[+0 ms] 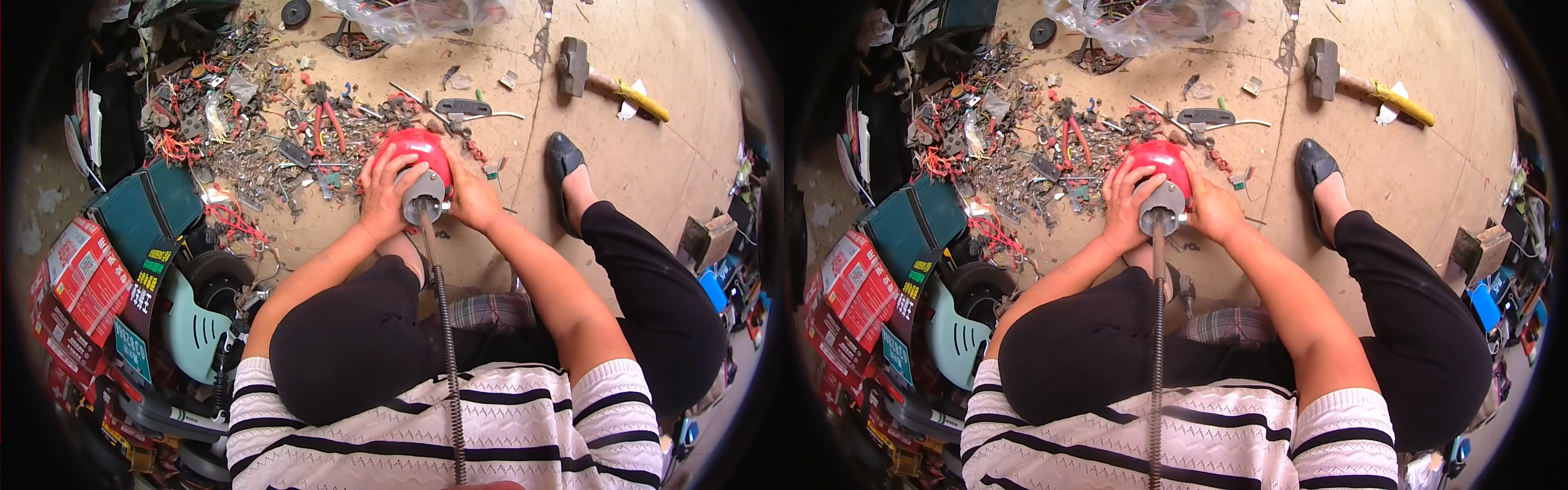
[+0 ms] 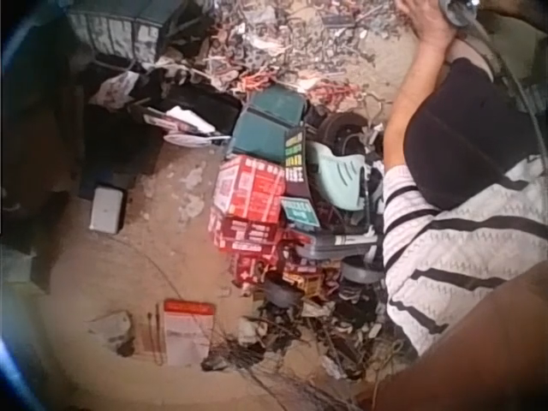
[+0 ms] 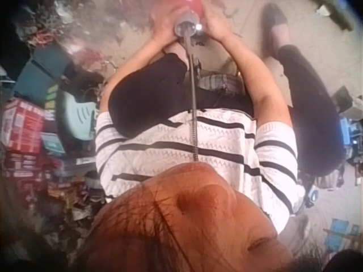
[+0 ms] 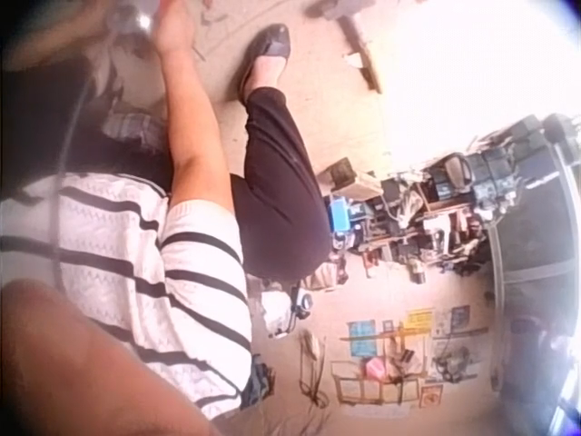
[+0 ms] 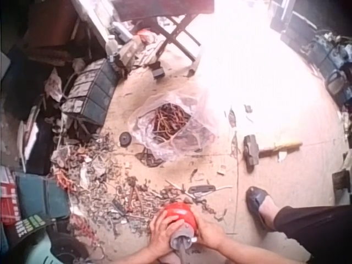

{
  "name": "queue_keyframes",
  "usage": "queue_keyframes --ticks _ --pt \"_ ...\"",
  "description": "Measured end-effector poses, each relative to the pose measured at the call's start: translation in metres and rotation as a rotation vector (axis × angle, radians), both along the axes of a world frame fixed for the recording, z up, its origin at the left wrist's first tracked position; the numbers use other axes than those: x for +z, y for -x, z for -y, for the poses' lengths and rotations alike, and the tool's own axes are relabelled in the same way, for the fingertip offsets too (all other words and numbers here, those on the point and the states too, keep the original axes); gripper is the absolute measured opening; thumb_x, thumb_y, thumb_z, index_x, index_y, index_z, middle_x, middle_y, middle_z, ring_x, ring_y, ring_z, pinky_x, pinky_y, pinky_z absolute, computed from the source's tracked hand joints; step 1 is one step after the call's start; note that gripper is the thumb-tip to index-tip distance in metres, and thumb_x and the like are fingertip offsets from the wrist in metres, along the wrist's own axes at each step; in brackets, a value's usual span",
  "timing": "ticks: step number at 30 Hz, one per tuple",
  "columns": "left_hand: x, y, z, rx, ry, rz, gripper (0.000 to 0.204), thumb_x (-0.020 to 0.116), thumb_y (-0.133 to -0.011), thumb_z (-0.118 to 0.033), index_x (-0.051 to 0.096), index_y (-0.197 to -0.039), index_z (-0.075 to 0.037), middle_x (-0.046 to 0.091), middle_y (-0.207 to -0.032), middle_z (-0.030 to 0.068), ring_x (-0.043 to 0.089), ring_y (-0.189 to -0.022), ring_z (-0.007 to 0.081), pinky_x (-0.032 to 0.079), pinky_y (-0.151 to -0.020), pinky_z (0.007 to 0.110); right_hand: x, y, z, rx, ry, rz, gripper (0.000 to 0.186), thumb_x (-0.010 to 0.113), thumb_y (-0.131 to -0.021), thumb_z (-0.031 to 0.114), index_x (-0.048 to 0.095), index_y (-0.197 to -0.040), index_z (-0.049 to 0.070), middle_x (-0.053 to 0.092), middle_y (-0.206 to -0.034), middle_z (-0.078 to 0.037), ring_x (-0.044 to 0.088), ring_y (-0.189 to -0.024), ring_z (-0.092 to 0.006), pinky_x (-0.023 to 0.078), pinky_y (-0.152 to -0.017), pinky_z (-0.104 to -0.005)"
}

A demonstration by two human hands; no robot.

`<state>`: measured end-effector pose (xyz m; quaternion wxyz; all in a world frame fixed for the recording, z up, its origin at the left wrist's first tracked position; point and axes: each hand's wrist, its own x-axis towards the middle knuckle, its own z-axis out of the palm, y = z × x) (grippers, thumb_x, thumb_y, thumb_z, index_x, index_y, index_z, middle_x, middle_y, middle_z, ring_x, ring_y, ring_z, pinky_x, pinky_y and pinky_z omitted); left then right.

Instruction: The person disassembles a red mechanical component using a screwdriver while sitting on the floor. They remove screws from the housing and then pull a spring-loaded rod through the center of the part.

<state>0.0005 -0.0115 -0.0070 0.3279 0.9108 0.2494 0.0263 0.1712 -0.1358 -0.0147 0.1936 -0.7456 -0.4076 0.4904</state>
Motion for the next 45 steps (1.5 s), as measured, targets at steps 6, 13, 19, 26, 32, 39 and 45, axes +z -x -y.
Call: queue_keyframes --ticks 6,13,19,26,32,39,45 --pt "0.0 -0.002 0.002 0.021 0.014 0.017 0.082 0.086 -0.062 -0.028 0.054 -0.137 -0.03 0.051 -0.133 0.0028 0.036 -0.141 0.035 0.018 -0.115 0.059 -0.002 -0.002 0.001 -0.003 -0.035 -0.009 0.116 0.08 -0.07 0.014 0.006 -0.159 0.021 0.066 -0.117 -0.021 0.066 -0.099 -0.0398 0.054 -0.081 -0.0467" --pt "-0.005 0.002 0.002 0.039 0.011 0.042 0.079 0.084 -0.065 -0.023 0.053 -0.138 -0.031 0.051 -0.127 0.0028 0.038 -0.14 0.0336 0.02 -0.114 0.059 -0.012 -0.012 0.009 -0.015 -0.035 -0.166 0.106 0.074 -0.074 0.013 0.011 -0.159 0.022 0.066 -0.11 -0.021 0.066 -0.095 -0.0378 0.053 -0.082 -0.0445" --pt "-0.008 0.005 0.003 0.043 -0.028 0.049 0.079 0.084 -0.065 -0.022 0.054 -0.138 -0.024 0.051 -0.126 0.0055 0.039 -0.139 0.0355 0.02 -0.116 0.058 0.007 -0.006 0.009 -0.515 -0.02 -0.428 0.05 0.074 -0.083 0.012 0.062 -0.131 0.01 0.058 -0.081 -0.002 0.055 -0.076 -0.008 0.049 -0.075 -0.0254" --pt "-0.008 0.006 0.004 0.043 -0.035 0.051 0.073 0.08 -0.07 -0.02 0.054 -0.138 -0.024 0.051 -0.124 0.0055 0.04 -0.138 0.0335 0.021 -0.115 0.058 0.013 0.008 0.002 -0.524 -0.109 -0.255 0.025 0.08 -0.082 0.011 0.072 -0.105 0.006 0.064 -0.08 -0.001 0.057 -0.072 -0.0085 0.05 -0.069 -0.0248" --pt "-0.013 0.009 0.006 0.036 -0.047 0.082 0.078 0.081 -0.068 -0.019 0.052 -0.14 -0.027 0.048 -0.124 0.0045 0.038 -0.139 0.0305 0.022 -0.114 0.06 0.015 0.015 -0.005 -0.579 -0.101 -0.206 0.019 0.081 -0.081 0.012 0.073 -0.096 0.005 0.066 -0.076 0.0 0.057 -0.068 -0.0084 0.05 -0.066 -0.0256" --pt "-0.02 0.011 0.009 0.047 -0.083 0.111 0.069 0.079 -0.071 -0.02 0.056 -0.135 -0.027 0.048 -0.12 0.0033 0.041 -0.136 0.0283 0.023 -0.114 0.059 0.004 0.026 -0.003 -0.708 -0.073 -0.301 0.02 0.082 -0.079 0.009 0.072 -0.095 0.003 0.064 -0.075 -0.001 0.055 -0.066 -0.0078 0.049 -0.063 -0.0245" --pt "-0.022 0.011 0.009 0.031 -0.097 0.121 0.063 0.076 -0.075 -0.019 0.056 -0.135 -0.029 0.048 -0.119 0.0028 0.043 -0.135 0.0276 0.024 -0.114 0.058 0.009 0.029 -0.002 -0.798 -0.039 -0.381 0.02 0.083 -0.078 0.009 0.072 -0.094 0.003 0.061 -0.075 0.002 0.052 -0.067 -0.0063 0.048 -0.063 -0.0239"
